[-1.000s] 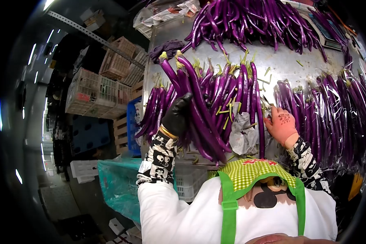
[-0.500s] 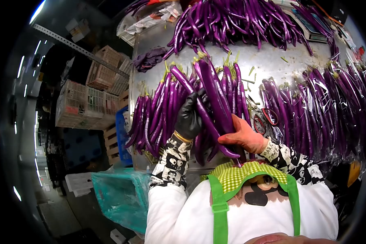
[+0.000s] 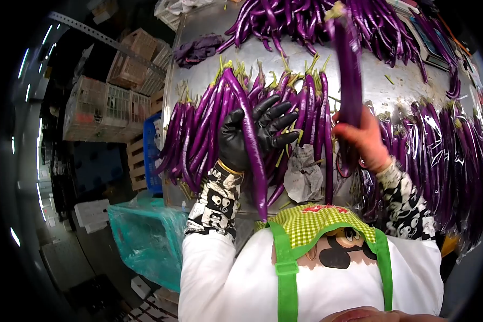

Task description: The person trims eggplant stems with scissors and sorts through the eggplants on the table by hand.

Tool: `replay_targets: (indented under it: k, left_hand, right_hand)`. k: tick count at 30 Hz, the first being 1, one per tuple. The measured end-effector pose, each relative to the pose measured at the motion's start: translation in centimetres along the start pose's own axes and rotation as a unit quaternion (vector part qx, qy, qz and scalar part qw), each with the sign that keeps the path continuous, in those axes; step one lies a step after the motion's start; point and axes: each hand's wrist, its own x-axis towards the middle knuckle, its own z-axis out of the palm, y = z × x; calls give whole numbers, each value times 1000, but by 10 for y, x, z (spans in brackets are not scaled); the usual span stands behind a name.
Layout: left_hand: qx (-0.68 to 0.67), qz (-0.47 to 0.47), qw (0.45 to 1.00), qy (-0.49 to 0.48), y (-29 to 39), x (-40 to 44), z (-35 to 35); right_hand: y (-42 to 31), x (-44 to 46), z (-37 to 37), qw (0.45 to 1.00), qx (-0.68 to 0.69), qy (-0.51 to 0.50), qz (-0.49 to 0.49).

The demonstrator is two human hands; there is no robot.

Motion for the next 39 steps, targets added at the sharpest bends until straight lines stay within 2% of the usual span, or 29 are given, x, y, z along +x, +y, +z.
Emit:
replay_targets:
  k: [5,8,9,10,11,12,13,14,16,17,18,19,22,23,24,26,27,30,31,32,34,35,36,38,39]
  left_hand:
    - [10,6,1000,7,9,-2,1]
    - [31,3,999,17,14,-7,2]
    - [54,4,998,44,16,-9,4]
    - [76,2,994,73,19,-15,8]
    - [101,7,985,143,19,-18,6]
    - [164,10,975,149,20,-22,0]
    - [226,13,961,156,23,-29,-8]
    - [302,22,940,157,25,-36,-8]
    - [450,40,877,165,29,-48,-8]
    - [447,39,876,178,30,-56,-2]
    - [444,39,874,193,32,-61,-1]
    - [358,53,909,207,34,-64,-3]
    - [360,96,897,238,52,-82,16]
    - [475,119,834,254,59,-91,10]
    - [438,126,847,274,70,-103,13]
    - [531,128,772,324,92,-122,20]
    - [569,145,725,359,101,-126,13]
    - [688,175,559,428,143,-138,-35]
    - [732,167,497,434,163,-146,-50]
    - [773,160,433,436,178,-152,-69]
    - [806,182,390,406,198,-144,-97]
    - [824,189,373,383,202,-139,-115]
    - [859,143,359,335,206,-144,-145]
    - [917,62,319,230,216,-153,-201]
    - [888,72,359,278,211,-149,-205]
  right_hand:
    - [-21,86,-75,989,-78,86,-97]
    - [-37,156,-132,947,-227,153,-165]
    - [-46,183,-154,931,-274,160,-181]
    - [-61,206,-174,935,-280,164,-145]
    - [-73,236,-199,896,-351,191,-192]
    - [-86,261,-213,902,-324,176,-225]
    - [-107,280,-223,871,-379,218,-223]
    - [-121,325,-270,855,-431,198,-211]
    - [-141,404,-337,689,-574,299,-325]
    - [-149,431,-356,660,-608,312,-312]
    - [-141,459,-383,659,-634,299,-273]
    - [-133,480,-401,668,-649,279,-233]
    - [-88,520,-443,708,-667,187,-137]
    - [-68,525,-452,711,-670,167,-132]
    - [-54,496,-429,670,-696,244,-80]
    - [-37,483,-434,692,-672,233,-123]
    - [-32,477,-439,703,-658,229,-144]
    - [-39,434,-412,673,-684,246,-135]
    - [-51,407,-387,625,-723,255,-147]
    - [-67,381,-359,547,-788,258,-118]
    - [-71,344,-322,522,-785,267,-198]
    - [-73,322,-294,531,-776,262,-216]
    - [-76,298,-266,538,-769,259,-230]
    - [-73,248,-214,613,-697,230,-294]
    - [-57,235,-206,651,-659,200,-319]
